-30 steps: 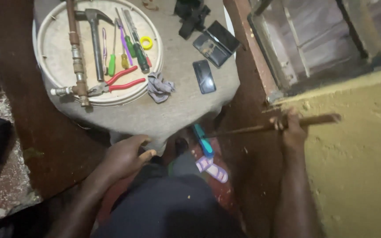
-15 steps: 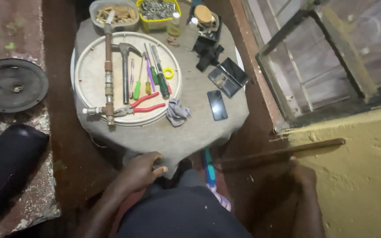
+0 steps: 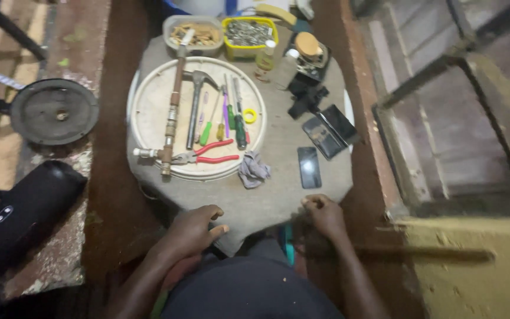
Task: The person organizes various tools and items on a round table, moving a smartphone, a hammer, screwdrivers, pliers, and bottles. They then use a white cloth to wipe their hands and the table surface.
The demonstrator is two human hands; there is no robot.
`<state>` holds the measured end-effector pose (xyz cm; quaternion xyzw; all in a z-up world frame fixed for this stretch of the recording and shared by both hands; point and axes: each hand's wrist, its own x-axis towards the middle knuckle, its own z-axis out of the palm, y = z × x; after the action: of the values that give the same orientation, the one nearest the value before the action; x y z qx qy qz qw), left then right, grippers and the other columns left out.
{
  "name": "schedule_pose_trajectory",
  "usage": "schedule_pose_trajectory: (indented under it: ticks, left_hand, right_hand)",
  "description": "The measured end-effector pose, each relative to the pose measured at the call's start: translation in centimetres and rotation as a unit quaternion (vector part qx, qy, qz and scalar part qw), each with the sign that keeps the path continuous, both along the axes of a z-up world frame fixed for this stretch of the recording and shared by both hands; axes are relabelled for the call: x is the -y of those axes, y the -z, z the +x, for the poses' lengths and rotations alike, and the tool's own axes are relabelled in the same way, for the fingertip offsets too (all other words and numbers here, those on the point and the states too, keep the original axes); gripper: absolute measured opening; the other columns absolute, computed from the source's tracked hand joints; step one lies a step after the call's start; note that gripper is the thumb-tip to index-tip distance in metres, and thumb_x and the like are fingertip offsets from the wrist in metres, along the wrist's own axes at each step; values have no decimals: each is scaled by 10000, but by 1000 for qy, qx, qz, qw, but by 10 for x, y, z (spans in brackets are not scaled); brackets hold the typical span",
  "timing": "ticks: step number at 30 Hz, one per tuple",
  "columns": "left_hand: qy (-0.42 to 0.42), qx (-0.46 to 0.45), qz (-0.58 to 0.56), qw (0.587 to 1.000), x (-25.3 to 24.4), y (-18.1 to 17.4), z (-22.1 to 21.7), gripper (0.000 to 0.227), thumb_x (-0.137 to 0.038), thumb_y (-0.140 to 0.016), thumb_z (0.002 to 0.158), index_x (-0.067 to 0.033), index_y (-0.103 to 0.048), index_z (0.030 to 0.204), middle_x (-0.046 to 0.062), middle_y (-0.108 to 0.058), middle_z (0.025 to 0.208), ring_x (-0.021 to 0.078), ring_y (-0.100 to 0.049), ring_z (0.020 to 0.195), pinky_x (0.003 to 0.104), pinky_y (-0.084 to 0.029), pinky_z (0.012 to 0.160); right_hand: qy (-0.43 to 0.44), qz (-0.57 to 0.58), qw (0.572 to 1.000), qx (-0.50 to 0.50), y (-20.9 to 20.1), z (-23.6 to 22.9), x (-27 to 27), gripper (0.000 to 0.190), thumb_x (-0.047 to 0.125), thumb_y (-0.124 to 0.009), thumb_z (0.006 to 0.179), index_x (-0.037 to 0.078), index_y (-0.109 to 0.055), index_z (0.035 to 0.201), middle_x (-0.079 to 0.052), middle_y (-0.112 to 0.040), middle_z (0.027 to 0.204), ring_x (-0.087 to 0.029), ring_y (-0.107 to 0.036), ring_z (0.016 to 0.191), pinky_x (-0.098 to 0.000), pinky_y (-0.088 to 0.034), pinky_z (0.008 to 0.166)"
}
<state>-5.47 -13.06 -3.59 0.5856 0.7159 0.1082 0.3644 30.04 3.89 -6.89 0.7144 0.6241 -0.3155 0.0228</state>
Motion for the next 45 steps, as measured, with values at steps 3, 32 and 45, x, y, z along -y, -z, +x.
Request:
schedule_pose_trajectory:
  ticks: [3,32,45]
  left_hand:
    - [-34,-21,-15,999,-11,1,4,462,-496,-799,908,-313,-693,1318,21,-808,1215,275,-755,1195,462,-613,999]
    - [-368,-74,-15,927,-84,-14,-106,513,-592,-553,1022,-208,-672,1340,124,-704,1313,395,-695,1218,603,-559,971]
    - [-314,-176,84,929,-89,19,-78,283,-337,-718,957,-145,-678,1162,87,-647,1239,344,-632,1254,548,-588,940]
  right_hand:
    - [-64,-3,996,-68,9,-47,-17,393,458,-721,900,277,-819,1235,-148,-815,1175,-361,-727,1212,-489,-562,1087]
    - [-238,-99,960,-106,34,-103,-13,362,472,-716,963,225,-785,1218,-121,-796,1193,-395,-717,1216,-544,-571,1027]
    - [-167,-42,977,-129,9,-95,-40,342,481,-668,995,229,-804,1182,-138,-805,1185,-415,-725,1188,-534,-578,1029]
